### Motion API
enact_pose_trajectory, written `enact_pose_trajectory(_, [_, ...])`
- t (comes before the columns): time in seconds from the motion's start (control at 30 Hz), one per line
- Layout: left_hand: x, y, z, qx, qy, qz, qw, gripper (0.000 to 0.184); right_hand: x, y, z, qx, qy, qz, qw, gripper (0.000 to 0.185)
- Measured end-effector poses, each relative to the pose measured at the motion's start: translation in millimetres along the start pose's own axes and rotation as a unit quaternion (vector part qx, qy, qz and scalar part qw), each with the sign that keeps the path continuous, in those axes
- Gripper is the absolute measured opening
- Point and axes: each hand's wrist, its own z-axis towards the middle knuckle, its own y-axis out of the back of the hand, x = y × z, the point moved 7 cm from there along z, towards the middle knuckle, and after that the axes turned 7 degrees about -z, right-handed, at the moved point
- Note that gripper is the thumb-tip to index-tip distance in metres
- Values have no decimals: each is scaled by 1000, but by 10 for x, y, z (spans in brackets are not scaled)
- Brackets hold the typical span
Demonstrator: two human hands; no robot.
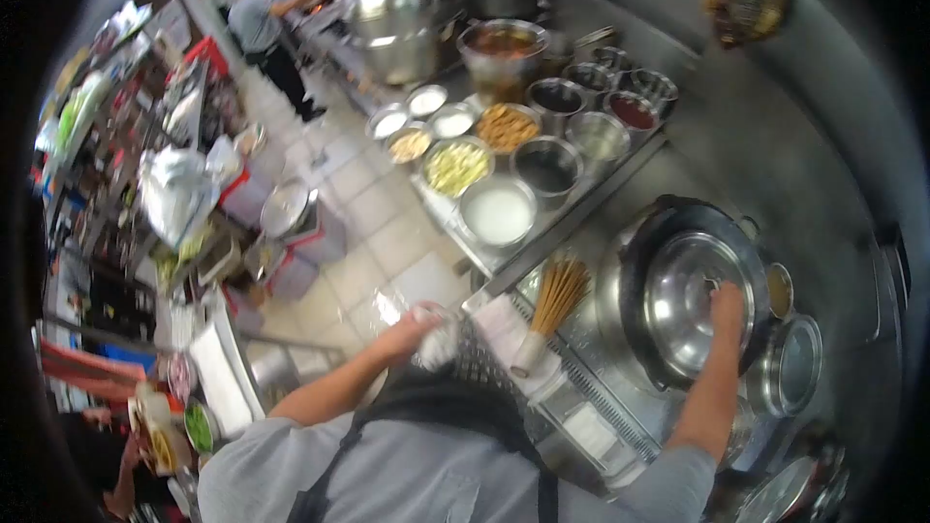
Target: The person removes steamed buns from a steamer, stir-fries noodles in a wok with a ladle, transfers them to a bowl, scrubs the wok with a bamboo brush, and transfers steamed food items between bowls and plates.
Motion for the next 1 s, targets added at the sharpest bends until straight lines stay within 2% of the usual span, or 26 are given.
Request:
enact_pose_trajectory(0.03, [73,210,-252,-12,40,-151,988,35,-19,61,-23,-4,9,12,1000,25])
enact_pose_trajectory(0.07, [135,419,-509,-36,75,-298,951,38,-18,182,-40,-11,12,23,1000,26])
enact_pose_trajectory(0.1, [-244,427,-864,-85,166,-520,833,42,43,344,-59,-11,13,10,1000,25])
enact_pose_trajectory(0.17, [-160,943,-1226,3,70,-712,699,54,335,864,-187,-22,9,-15,1000,24])
enact_pose_trajectory(0.23, [-495,1267,-1723,-152,-28,-611,776,66,873,1611,-430,-72,24,-4,997,23])
enact_pose_trajectory(0.3, [-540,1677,-2117,-194,-60,-630,749,74,1461,2274,-647,-132,53,-13,990,31])
enact_pose_trajectory(0.37, [-438,2152,-2450,-199,-118,-639,734,71,1977,2698,-759,-205,88,19,975,40])
enact_pose_trajectory(0.43, [-328,2689,-2675,-204,-171,-645,716,67,2853,3111,-986,-191,82,185,960,41])
enact_pose_trajectory(0.47, [-481,2880,-2791,-266,-183,-580,748,56,3316,3233,-1149,-182,75,263,944,42])
enact_pose_trajectory(0.57, [-758,3502,-3166,-364,-149,-479,784,43,4705,3256,-1427,-75,161,430,885,39])
enact_pose_trajectory(0.6, [-774,3776,-3300,-428,-130,-432,783,36,5302,3296,-1632,-28,221,421,879,38])
enact_pose_trajectory(0.63, [-816,4058,-3460,-519,-95,-287,800,38,5890,3312,-1853,20,279,411,867,36])
enact_pose_trajectory(0.67, [-887,4315,-3618,-592,-53,-133,793,41,6417,3247,-2048,54,314,391,863,34])
enact_pose_trajectory(0.7, [-956,4491,-3784,-646,-7,26,763,43,6872,3068,-2154,88,346,370,858,31])
enact_pose_trajectory(0.73, [-908,4616,-3899,-664,74,127,733,46,7283,2739,-2151,66,405,320,854,29])
enact_pose_trajectory(0.77, [-828,4721,-3962,-666,152,224,695,49,7676,2441,-2228,139,396,331,845,30])
enact_pose_trajectory(0.8, [-730,4820,-3921,-650,223,318,653,53,8034,1969,-2218,136,429,365,815,32])
enact_pose_trajectory(0.83, [-620,4848,-3892,-648,190,406,616,57,8335,1426,-2211,225,396,357,816,34])
enact_pose_trajectory(0.87, [-596,4852,-3893,-661,190,343,639,56,8590,879,-2216,231,393,358,815,35])
enact_pose_trajectory(0.9, [-555,4887,-3806,-557,199,472,654,54,8753,391,-2243,266,372,359,814,34])
enact_pose_trajectory(0.93, [-496,4929,-3935,-661,168,325,656,66,8801,117,-2283,253,358,341,832,34])
enact_pose_trajectory(0.97, [-317,5068,-3996,-681,129,309,651,66,8810,-229,-2297,239,344,349,838,37])
enact_pose_trajectory(1.0, [-665,4822,-3906,-692,172,268,647,66,8817,-570,-2285,302,302,320,846,41])
